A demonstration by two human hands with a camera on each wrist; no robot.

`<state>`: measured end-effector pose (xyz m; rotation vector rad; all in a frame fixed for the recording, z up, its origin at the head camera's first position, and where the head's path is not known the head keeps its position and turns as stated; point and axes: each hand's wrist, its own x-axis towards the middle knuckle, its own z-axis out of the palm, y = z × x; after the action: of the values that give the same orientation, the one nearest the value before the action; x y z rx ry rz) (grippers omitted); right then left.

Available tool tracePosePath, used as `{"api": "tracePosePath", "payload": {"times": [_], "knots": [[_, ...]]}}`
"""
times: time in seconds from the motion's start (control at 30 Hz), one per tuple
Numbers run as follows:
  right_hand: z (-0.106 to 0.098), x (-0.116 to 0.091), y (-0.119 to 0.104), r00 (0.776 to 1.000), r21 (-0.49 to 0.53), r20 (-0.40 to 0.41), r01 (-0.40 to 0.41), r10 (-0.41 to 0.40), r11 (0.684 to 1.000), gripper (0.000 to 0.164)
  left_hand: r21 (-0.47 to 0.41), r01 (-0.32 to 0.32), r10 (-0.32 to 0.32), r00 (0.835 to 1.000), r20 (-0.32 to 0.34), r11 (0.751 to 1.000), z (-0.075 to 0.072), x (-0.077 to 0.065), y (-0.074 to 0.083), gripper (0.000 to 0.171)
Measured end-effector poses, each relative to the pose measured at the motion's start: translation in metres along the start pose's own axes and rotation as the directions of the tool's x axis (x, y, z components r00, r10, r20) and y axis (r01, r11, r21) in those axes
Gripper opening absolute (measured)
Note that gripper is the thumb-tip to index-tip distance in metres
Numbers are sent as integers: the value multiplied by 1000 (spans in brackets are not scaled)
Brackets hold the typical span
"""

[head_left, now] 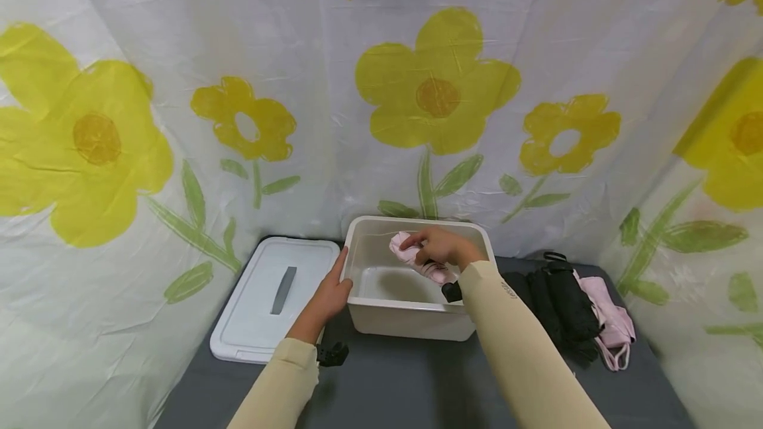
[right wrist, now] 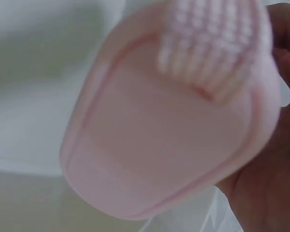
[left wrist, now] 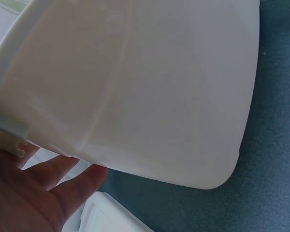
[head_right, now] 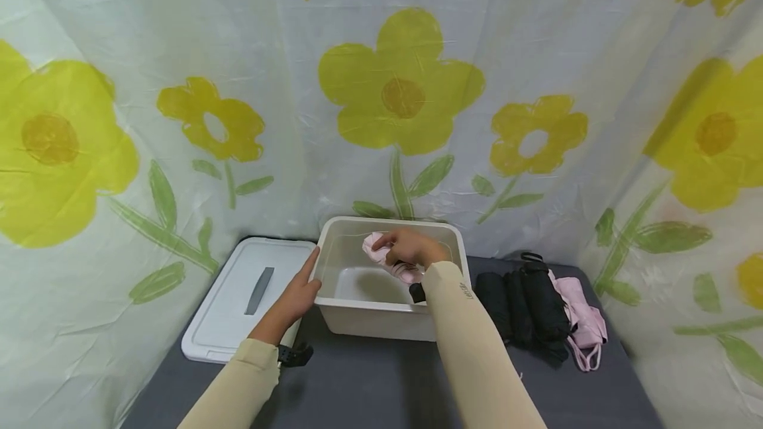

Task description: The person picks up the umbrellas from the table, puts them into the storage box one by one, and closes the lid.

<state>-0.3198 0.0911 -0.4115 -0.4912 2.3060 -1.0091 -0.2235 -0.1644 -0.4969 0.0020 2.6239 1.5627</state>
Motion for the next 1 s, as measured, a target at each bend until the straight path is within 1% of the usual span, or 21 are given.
{"api": "tracePosePath", "payload": {"times": [0.2,0.3,0.47,0.53,0.67,0.77,0.87,1.0], "knots": [[10,16,2,1000,-20,17,-11,11,1000,53,-6,-6,6,1000,-20,1000,-2,-2,-1,71],[18,24,4,1000,-30,17,-11,12,999,53,10,-18,18,999,-30,1000,-3,-3,-3,71],[30,37,6,999,-49,27,-26,28,998,52,28,-11,12,999,-36,1000,-5,-4,-6,71],[33,41,5,999,-36,36,-38,39,999,52,21,-6,7,999,-39,1000,-6,-4,-6,71],[36,49,5,995,22,57,-79,78,997,51,25,-29,30,998,-47,999,-5,-1,-1,71],[38,55,6,992,37,66,-112,109,993,49,28,-38,39,998,-51,999,-3,0,1,71],[44,63,11,988,15,77,-134,132,991,46,31,-33,35,998,-53,999,0,0,0,71],[53,72,17,986,-54,77,-146,150,988,43,44,-28,31,998,-54,999,3,-2,-1,72]]}}
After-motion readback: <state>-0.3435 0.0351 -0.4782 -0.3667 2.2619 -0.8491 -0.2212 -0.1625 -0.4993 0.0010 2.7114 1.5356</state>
